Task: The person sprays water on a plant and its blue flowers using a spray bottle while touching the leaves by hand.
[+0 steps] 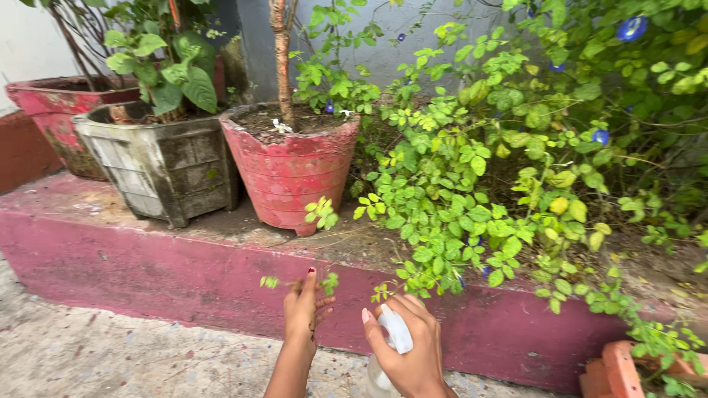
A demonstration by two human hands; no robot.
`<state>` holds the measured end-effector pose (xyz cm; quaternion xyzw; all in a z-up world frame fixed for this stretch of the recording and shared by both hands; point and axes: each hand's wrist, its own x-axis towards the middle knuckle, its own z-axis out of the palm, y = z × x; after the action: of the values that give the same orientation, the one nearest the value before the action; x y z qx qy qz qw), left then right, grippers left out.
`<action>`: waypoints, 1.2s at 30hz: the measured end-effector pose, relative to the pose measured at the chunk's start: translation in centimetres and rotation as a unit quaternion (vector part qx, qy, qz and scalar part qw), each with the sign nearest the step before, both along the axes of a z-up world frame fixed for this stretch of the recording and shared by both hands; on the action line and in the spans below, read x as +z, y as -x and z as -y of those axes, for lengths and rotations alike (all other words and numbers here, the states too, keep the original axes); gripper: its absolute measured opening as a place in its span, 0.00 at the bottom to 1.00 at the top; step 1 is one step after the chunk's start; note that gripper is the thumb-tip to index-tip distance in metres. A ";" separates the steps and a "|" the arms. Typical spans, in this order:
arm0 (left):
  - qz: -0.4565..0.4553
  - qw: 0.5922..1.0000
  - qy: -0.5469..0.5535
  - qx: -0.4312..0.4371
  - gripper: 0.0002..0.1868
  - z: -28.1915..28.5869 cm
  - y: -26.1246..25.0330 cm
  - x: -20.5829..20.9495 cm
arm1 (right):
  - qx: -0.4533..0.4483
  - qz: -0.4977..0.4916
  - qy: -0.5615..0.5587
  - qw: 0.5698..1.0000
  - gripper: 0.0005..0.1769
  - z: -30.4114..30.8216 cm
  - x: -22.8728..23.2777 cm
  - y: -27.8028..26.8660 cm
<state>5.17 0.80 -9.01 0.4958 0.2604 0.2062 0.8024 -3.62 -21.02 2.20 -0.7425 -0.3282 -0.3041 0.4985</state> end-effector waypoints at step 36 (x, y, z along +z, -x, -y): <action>0.116 0.923 0.339 -0.141 0.52 17.6 -1.7 5.9 | 0.101 -0.310 -0.404 0.855 0.27 17.2 -5.0 -8.3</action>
<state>6.87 -16.83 -3.08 0.1983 0.1474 0.0465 0.9679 4.68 -38.25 -2.75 -0.4940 -0.0781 -0.1123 0.8586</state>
